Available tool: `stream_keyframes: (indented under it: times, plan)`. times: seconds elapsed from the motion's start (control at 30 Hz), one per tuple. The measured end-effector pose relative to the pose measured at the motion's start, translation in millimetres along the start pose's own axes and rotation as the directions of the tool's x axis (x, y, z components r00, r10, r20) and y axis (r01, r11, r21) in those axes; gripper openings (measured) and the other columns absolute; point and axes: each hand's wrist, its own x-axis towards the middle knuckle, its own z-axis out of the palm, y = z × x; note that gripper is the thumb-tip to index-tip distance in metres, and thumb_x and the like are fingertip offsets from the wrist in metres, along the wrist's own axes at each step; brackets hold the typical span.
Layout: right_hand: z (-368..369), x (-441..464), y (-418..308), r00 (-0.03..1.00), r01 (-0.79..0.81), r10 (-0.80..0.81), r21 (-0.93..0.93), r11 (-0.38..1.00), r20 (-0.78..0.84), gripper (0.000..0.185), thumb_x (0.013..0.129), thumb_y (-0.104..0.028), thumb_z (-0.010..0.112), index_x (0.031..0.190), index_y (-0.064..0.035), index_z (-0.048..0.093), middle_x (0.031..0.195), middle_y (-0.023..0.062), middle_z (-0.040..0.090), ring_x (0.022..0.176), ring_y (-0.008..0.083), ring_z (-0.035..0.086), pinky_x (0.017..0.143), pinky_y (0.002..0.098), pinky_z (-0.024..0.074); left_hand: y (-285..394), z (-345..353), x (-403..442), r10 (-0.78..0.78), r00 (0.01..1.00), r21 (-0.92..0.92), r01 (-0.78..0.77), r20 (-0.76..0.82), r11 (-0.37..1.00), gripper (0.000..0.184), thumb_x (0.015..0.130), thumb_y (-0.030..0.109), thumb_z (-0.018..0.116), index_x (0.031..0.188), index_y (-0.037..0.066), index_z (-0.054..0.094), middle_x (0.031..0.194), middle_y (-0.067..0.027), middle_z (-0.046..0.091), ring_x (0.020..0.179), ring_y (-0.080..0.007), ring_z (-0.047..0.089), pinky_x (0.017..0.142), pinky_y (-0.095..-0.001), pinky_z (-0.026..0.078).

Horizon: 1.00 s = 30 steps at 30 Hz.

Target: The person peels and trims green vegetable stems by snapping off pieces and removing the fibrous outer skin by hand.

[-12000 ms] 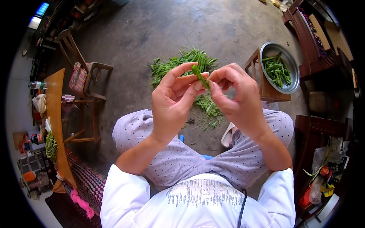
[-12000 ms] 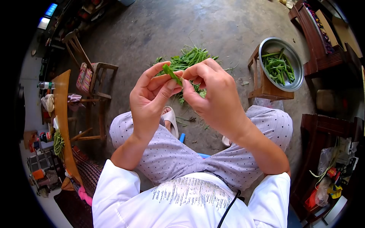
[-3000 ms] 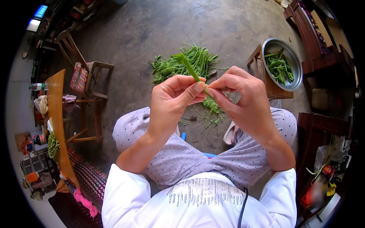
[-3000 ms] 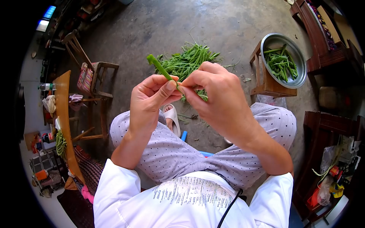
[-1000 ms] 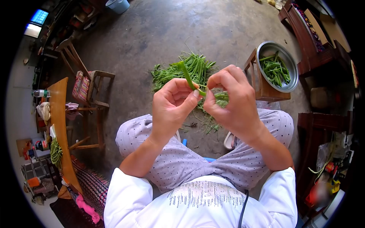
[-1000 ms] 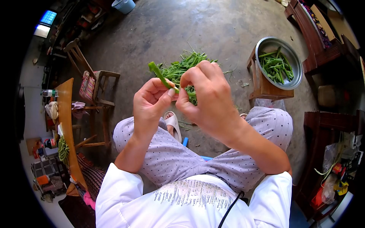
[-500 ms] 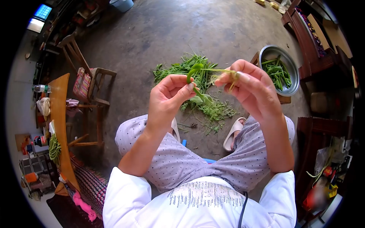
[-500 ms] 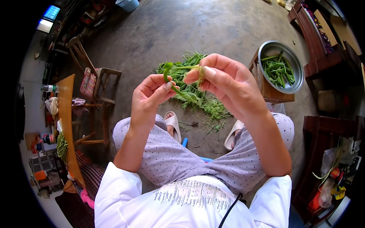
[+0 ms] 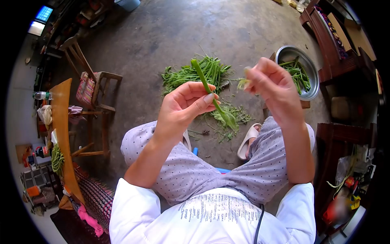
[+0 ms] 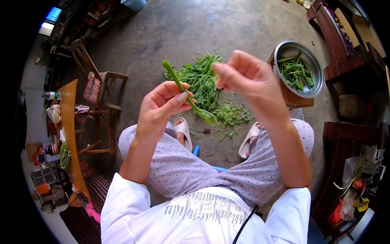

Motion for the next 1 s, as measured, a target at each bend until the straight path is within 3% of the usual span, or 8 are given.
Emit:
stream_keyframes:
  times: [0.03, 0.17, 0.3, 0.37, 0.8, 0.9, 0.97, 1.0]
  plan:
    - [5.2, -0.9, 0.8, 0.999, -0.033, 0.032, -0.194, 0.980, -0.010, 0.010, 0.091, -0.010, 0.065, 0.091, -0.0031, 0.058, 0.083, 0.0031, 0.064, 0.074, 0.0081, 0.060, 0.069, 0.0207, 0.0483, 1.4, 1.3, -0.7, 0.004, 1.000, 0.001, -0.004, 0.018, 1.000, 0.026, 0.092, 0.007, 0.063, 0.117, 0.002, 0.058, 0.102, -0.0095, 0.067, 0.094, -0.0169, 0.067, 0.084, -0.0311, 0.056]
    - [30.5, -5.4, 11.0, 0.998, -0.047, 0.041, -0.121, 0.992, -0.053, 0.009, 0.088, -0.005, 0.067, 0.093, 0.0012, 0.063, 0.082, 0.0022, 0.063, 0.072, 0.0073, 0.059, 0.064, 0.0188, 0.0479, 2.7, 5.3, -3.6, -0.007, 1.000, -0.022, 0.008, 0.028, 1.000, 0.034, 0.091, 0.006, 0.064, 0.123, 0.003, 0.054, 0.104, -0.0105, 0.067, 0.096, -0.0176, 0.067, 0.084, -0.0312, 0.056]
    - [36.1, -7.3, 23.4, 0.997, 0.052, -0.066, -0.252, 0.966, -0.046, 0.014, 0.086, -0.007, 0.069, 0.093, 0.0047, 0.070, 0.080, 0.0060, 0.064, 0.067, 0.0098, 0.060, 0.058, 0.0220, 0.0491, 0.1, 7.6, -4.3, -0.003, 1.000, -0.071, 0.004, 0.023, 0.997, 0.043, 0.090, 0.003, 0.065, 0.129, 0.004, 0.049, 0.106, -0.0106, 0.068, 0.097, -0.0174, 0.067, 0.083, -0.0304, 0.056]
    - [35.9, -6.5, 21.4, 0.995, 0.073, -0.095, -0.474, 0.878, -0.021, 0.013, 0.084, -0.009, 0.071, 0.091, 0.0019, 0.071, 0.080, 0.0078, 0.064, 0.066, 0.0113, 0.061, 0.058, 0.0238, 0.0495, 0.0, 7.8, -4.7, 0.004, 1.000, -0.070, -0.002, 0.024, 0.998, 0.044, 0.089, 0.002, 0.065, 0.130, 0.004, 0.049, 0.106, -0.0104, 0.068, 0.097, -0.0172, 0.066, 0.083, -0.0301, 0.056]
    - [45.0, -7.9, 11.5, 0.992, 0.086, -0.124, -0.599, 0.796, -0.023, 0.010, 0.083, -0.006, 0.069, 0.089, 0.0021, 0.070, 0.082, 0.0110, 0.064, 0.067, 0.0171, 0.065, 0.061, 0.0291, 0.0544, -1.3, 9.6, -6.5, 0.090, 0.996, 0.139, -0.092, 0.019, 0.986, 0.032, 0.091, 0.000, 0.062, 0.122, -0.001, 0.056, 0.106, -0.0125, 0.068, 0.096, -0.0160, 0.066, 0.085, -0.0291, 0.056]
    - [45.8, -8.7, 10.9, 0.989, 0.113, -0.146, -0.659, 0.744, 0.004, 0.008, 0.083, -0.003, 0.069, 0.090, 0.0014, 0.070, 0.079, 0.0051, 0.060, 0.074, 0.0107, 0.058, 0.065, 0.0221, 0.0461, -0.1, 11.6, -6.9, 0.104, 0.994, 0.168, -0.106, 0.023, 0.980, 0.030, 0.092, 0.001, 0.062, 0.121, -0.002, 0.057, 0.105, -0.0123, 0.068, 0.096, -0.0153, 0.066, 0.085, -0.0281, 0.055]
    - [45.4, -7.5, 12.3, 0.981, 0.142, -0.196, -0.664, 0.734, -0.007, 0.010, 0.082, -0.004, 0.068, 0.089, 0.0025, 0.070, 0.082, 0.0134, 0.063, 0.069, 0.0194, 0.066, 0.062, 0.0278, 0.0543, 1.3, 11.8, -6.8, 0.115, 0.993, 0.180, -0.118, 0.025, 0.977, 0.029, 0.092, 0.001, 0.061, 0.121, -0.002, 0.057, 0.105, -0.0122, 0.068, 0.095, -0.0148, 0.066, 0.085, -0.0274, 0.055]
    - [44.0, -6.8, 13.0, 0.980, 0.142, -0.197, -0.664, 0.734, -0.007, 0.010, 0.082, -0.004, 0.068, 0.089, 0.0025, 0.070, 0.082, 0.0134, 0.063, 0.069, 0.0194, 0.066, 0.062, 0.0278, 0.0543, 2.2, 11.0, -6.6, 0.102, 0.995, 0.177, -0.103, 0.015, 0.979, 0.030, 0.092, 0.002, 0.062, 0.121, -0.002, 0.057, 0.105, -0.0123, 0.068, 0.095, -0.0148, 0.066, 0.085, -0.0273, 0.055]
